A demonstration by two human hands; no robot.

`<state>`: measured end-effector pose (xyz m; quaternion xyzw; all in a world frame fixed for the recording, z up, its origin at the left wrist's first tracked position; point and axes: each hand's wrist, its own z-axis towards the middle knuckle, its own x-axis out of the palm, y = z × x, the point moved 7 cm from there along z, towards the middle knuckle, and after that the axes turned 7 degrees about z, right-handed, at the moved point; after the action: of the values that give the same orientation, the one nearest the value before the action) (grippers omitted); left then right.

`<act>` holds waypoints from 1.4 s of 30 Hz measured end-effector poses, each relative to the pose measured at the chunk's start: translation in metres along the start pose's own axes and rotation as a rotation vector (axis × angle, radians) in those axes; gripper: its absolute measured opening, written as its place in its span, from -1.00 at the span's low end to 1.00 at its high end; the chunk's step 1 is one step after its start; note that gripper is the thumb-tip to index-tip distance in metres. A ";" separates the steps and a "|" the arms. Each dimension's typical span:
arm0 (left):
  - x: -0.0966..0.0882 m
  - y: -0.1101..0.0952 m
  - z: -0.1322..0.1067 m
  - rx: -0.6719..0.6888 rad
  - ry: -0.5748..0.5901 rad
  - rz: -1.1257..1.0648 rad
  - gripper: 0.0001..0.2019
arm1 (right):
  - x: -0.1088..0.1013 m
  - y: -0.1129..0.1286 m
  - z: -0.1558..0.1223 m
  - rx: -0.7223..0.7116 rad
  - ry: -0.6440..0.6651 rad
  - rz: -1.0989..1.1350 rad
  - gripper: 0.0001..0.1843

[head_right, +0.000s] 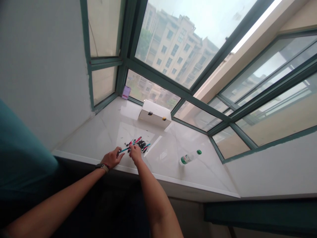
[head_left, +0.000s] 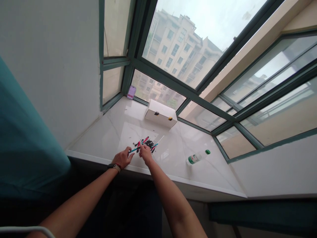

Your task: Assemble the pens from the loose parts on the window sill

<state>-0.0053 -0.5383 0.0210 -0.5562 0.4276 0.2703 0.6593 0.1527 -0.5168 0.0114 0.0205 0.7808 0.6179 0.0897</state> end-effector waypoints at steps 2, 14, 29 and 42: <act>-0.002 0.001 0.000 -0.017 -0.011 -0.046 -0.68 | -0.018 0.001 0.002 0.042 -0.118 0.060 -0.66; 0.004 0.001 0.001 0.004 0.048 0.091 -0.57 | -0.029 -0.003 0.004 0.092 -0.072 0.084 -0.62; 0.001 0.010 0.004 -0.051 0.061 0.064 -0.54 | -0.020 0.009 -0.005 0.200 0.156 0.151 -0.67; 0.002 0.007 0.003 -0.018 0.057 0.058 -0.55 | -0.037 0.041 0.001 0.118 0.315 -0.038 -0.71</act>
<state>-0.0094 -0.5342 0.0159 -0.5570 0.4598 0.2770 0.6337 0.1861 -0.5120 0.0550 -0.0859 0.8205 0.5646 -0.0236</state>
